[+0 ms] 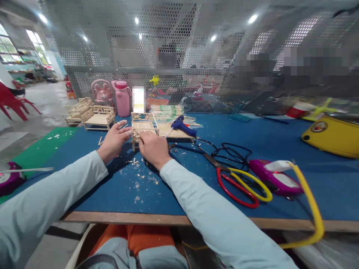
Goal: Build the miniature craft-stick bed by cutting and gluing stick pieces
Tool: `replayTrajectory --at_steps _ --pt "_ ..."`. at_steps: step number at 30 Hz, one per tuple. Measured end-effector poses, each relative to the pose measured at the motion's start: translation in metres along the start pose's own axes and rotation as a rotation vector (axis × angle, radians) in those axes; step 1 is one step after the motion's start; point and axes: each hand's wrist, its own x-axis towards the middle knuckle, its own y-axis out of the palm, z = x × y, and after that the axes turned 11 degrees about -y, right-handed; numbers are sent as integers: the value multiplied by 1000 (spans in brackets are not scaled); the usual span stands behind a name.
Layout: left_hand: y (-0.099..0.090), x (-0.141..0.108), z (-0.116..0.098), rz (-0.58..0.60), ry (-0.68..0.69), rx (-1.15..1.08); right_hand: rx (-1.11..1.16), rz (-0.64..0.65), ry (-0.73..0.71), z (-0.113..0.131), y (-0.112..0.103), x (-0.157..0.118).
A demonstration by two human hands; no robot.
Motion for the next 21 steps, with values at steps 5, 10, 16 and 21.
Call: replayTrajectory --at_steps 5,10,16,21 --pt "-2 2 3 20 -17 18 -2 8 9 0 1 0" --pt "-6 3 7 10 1 206 -11 13 19 0 0 0" --pt "-7 3 7 148 25 216 -3 16 22 1 0 0" --pt "-7 2 8 151 46 207 -7 24 36 1 0 0"
